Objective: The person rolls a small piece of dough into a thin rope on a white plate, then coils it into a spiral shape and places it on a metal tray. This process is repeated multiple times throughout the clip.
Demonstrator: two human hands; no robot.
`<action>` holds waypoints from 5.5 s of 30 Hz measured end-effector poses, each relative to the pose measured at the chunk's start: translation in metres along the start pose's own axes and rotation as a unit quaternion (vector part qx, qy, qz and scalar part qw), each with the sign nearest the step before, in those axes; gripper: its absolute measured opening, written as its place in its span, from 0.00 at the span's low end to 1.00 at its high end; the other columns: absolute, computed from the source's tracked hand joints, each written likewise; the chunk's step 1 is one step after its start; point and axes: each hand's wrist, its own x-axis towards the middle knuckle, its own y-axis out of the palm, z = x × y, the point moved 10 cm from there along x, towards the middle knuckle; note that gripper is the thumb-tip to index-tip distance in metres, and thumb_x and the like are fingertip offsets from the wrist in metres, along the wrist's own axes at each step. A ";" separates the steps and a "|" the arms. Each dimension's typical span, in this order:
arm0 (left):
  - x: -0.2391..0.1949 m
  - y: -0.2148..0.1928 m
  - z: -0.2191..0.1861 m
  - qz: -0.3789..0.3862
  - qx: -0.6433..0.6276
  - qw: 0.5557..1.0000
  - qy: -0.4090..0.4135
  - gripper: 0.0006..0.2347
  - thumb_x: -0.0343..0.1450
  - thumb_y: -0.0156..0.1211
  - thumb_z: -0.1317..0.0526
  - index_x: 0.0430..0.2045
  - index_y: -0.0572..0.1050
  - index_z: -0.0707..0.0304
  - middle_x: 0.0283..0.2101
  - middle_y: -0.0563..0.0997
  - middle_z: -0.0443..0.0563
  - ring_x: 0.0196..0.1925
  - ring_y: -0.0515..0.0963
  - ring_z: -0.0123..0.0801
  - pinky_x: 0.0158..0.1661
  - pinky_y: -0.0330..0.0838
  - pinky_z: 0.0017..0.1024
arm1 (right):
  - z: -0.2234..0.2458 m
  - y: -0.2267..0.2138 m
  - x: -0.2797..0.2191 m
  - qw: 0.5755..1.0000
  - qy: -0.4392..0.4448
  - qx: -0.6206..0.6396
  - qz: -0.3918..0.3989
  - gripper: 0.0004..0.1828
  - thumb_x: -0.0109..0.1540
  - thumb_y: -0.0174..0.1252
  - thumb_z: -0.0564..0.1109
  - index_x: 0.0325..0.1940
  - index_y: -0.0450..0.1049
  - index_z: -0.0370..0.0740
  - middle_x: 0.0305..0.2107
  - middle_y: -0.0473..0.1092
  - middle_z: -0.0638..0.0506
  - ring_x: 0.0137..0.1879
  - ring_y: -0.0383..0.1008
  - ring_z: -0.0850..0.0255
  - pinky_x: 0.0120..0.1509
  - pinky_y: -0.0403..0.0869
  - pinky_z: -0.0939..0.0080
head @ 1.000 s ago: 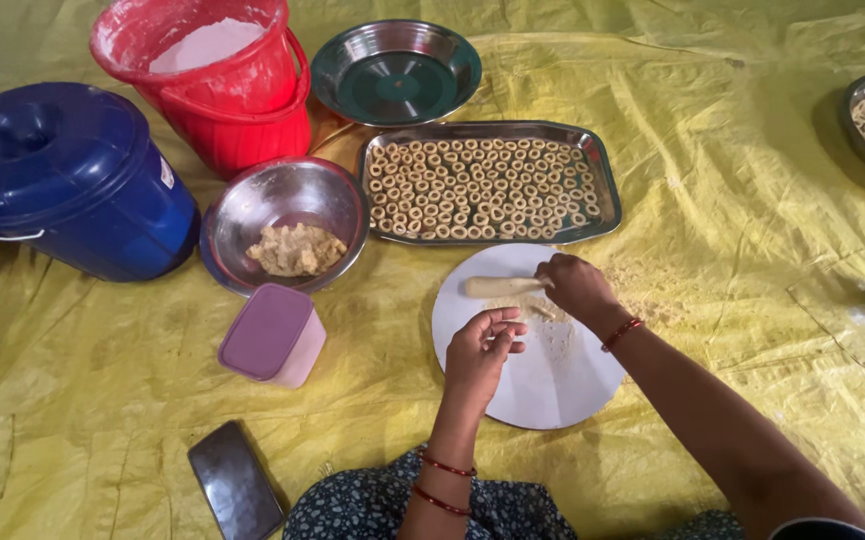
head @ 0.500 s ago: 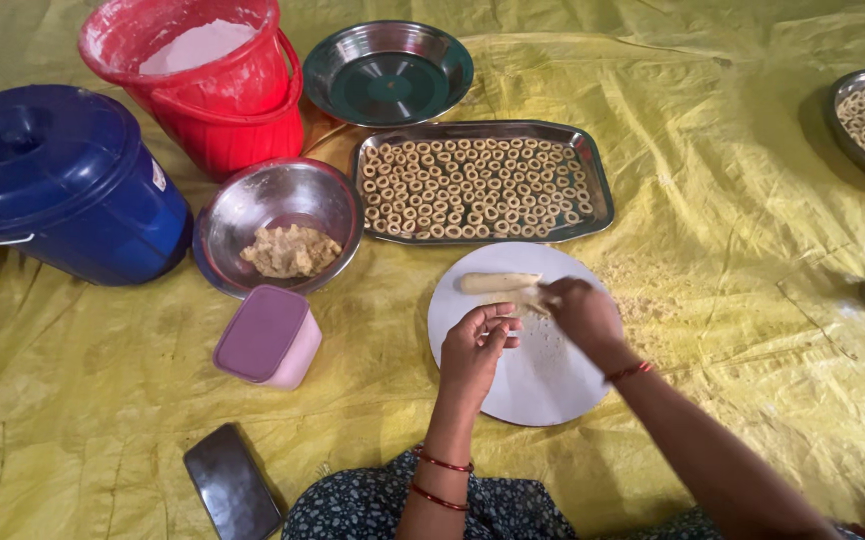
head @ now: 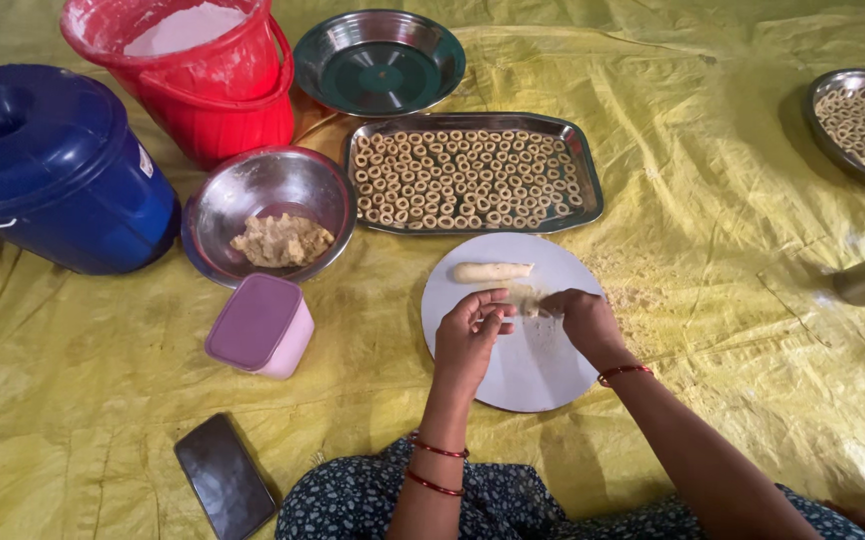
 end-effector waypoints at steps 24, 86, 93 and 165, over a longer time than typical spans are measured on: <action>-0.002 0.003 0.003 0.019 -0.047 0.999 0.020 0.11 0.75 0.53 0.69 0.50 0.76 0.74 0.41 0.84 0.55 0.38 0.83 0.29 0.42 0.79 0.25 | 0.026 0.023 -0.016 0.971 -0.060 -0.231 0.018 0.36 0.64 0.53 0.62 0.68 0.63 0.34 0.69 0.58 0.39 0.73 0.59 0.45 0.73 0.59 0.42; -0.002 -0.017 0.003 -0.047 0.091 0.994 0.022 0.10 0.74 0.54 0.68 0.47 0.78 0.68 0.40 0.87 0.52 0.36 0.86 0.28 0.40 0.80 0.24 | 0.054 0.110 -0.059 0.933 -0.029 -0.326 0.150 0.59 0.60 0.48 0.75 0.77 0.45 0.27 0.75 0.39 0.29 0.81 0.35 0.36 0.79 0.45 0.31; -0.005 -0.029 0.006 -0.063 0.072 0.995 0.025 0.17 0.75 0.53 0.67 0.60 0.65 0.68 0.40 0.87 0.55 0.36 0.86 0.30 0.40 0.79 0.26 | 0.022 0.088 -0.046 0.945 0.093 -0.265 0.168 0.52 0.63 0.44 0.76 0.77 0.46 0.35 0.75 0.38 0.31 0.81 0.34 0.34 0.79 0.42 0.27; -0.004 -0.018 0.051 -0.071 0.550 0.832 -0.034 0.15 0.72 0.53 0.68 0.53 0.71 0.68 0.52 0.76 0.65 0.55 0.76 0.55 0.52 0.74 0.43 | 0.075 0.092 -0.074 0.925 -0.014 -0.313 0.215 0.61 0.63 0.48 0.75 0.77 0.35 0.22 0.75 0.35 0.28 0.81 0.34 0.37 0.81 0.38 0.40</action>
